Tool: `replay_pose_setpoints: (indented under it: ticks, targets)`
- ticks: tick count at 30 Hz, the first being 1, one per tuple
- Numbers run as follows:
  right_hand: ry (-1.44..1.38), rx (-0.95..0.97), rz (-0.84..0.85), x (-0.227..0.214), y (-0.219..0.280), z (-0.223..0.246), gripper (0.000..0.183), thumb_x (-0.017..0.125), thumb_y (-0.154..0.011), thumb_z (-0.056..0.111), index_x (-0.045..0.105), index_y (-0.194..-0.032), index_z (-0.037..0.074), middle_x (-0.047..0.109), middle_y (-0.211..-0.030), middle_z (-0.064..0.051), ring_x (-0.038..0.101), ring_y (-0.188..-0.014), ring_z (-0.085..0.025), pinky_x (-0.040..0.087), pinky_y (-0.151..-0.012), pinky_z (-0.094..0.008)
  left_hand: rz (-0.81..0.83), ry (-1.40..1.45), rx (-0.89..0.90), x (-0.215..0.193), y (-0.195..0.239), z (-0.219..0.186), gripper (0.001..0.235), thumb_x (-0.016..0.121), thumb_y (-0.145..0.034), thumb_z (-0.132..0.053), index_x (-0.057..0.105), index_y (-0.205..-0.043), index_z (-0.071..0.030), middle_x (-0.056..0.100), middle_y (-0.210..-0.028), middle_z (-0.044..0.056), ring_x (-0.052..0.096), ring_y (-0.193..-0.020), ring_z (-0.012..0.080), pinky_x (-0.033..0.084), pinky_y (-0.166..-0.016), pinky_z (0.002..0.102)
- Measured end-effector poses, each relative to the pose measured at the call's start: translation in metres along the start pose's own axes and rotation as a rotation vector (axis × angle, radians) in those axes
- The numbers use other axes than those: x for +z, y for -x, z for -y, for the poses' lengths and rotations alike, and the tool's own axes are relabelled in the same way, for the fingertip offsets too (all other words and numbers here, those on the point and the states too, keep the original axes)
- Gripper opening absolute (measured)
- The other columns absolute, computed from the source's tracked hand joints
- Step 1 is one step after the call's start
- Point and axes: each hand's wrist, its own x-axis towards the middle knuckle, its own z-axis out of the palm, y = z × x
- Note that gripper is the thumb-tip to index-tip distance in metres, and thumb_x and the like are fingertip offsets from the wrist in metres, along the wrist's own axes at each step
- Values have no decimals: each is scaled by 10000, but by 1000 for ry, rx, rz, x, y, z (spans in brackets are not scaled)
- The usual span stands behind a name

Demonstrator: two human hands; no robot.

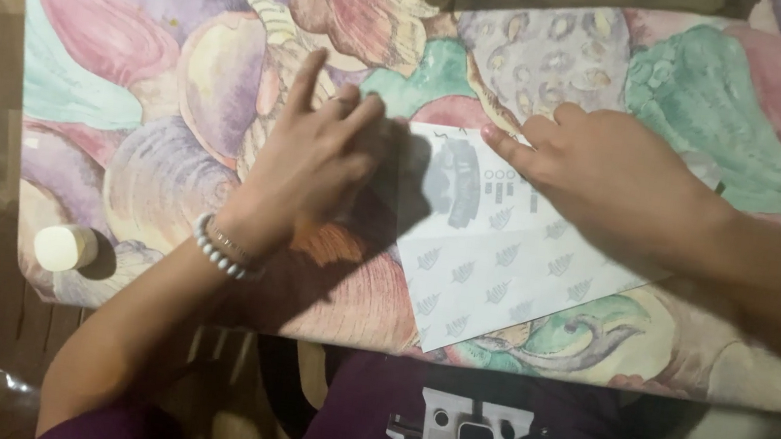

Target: Folding patterned paper sheets into specific shapes on a table.

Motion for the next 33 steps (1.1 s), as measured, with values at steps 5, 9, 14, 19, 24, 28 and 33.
replay_pose_setpoints:
  ticks: [5, 9, 14, 19, 24, 28, 33]
  targets:
    - [28, -13, -25, 2, 0, 1, 830, 522, -867, -153, 355, -1614, 168, 696, -966, -50, 663, -767, -186, 606, -546, -334, -383, 42, -86, -9, -5, -10, 297, 779, -979, -76, 731, -1271, -59, 566, -1438, 142, 560, -1302, 310, 256, -1251, 543]
    - [118, -44, -71, 25, -1, -4, 521, 627, -886, 12, 508, -1357, 201, 673, -953, 6, 635, -837, -179, 576, -629, -327, -320, 327, -44, -18, -38, -70, 369, 598, -980, -93, 548, -1327, 22, 604, -1264, 172, 594, -1144, 319, 538, -1030, 436]
    - [-56, -111, -318, 44, 7, -21, 346, 660, -815, 27, 661, -1146, 128, 637, -962, -30, 628, -868, -246, 542, -736, -391, -257, -129, -41, -1, -53, -93, 497, 434, -1030, -194, 415, -1482, 13, 519, -1077, 57, 563, -943, 241, 500, -916, 375]
    - [-172, -50, -324, 66, 36, -41, 503, 627, -842, -61, 617, -1335, 35, 681, -1096, -74, 637, -954, -247, 583, -691, -365, -253, -49, -73, -3, -51, -94, 442, 500, -1060, -223, 468, -1406, 50, 554, -1147, 142, 614, -1015, 277, 560, -946, 382]
    - [-112, 27, -325, 76, 64, -51, 603, 665, -779, -127, 632, -1348, 70, 696, -1201, -69, 667, -1056, -233, 623, -788, -327, -367, 110, -87, -18, -54, -96, 372, 460, -1031, -196, 540, -1270, 78, 546, -1114, 186, 620, -965, 342, 585, -879, 430]
    - [-48, 27, -306, 79, 66, -51, 601, 692, -784, -118, 626, -1356, 53, 720, -1135, -84, 697, -975, -213, 640, -749, -297, -382, 227, -132, -27, -56, -100, 417, 453, -1098, -237, 473, -1350, 94, 574, -1026, 149, 650, -873, 334, 608, -829, 443]
    - [183, -15, -255, 83, 59, -47, 701, 632, -849, -71, 492, -1522, 62, 672, -928, 18, 623, -811, -147, 578, -568, -263, -270, -2, -81, -7, -51, -95, 496, 483, -1116, -301, 386, -1502, -4, 530, -1063, 80, 602, -941, 269, 605, -870, 390]
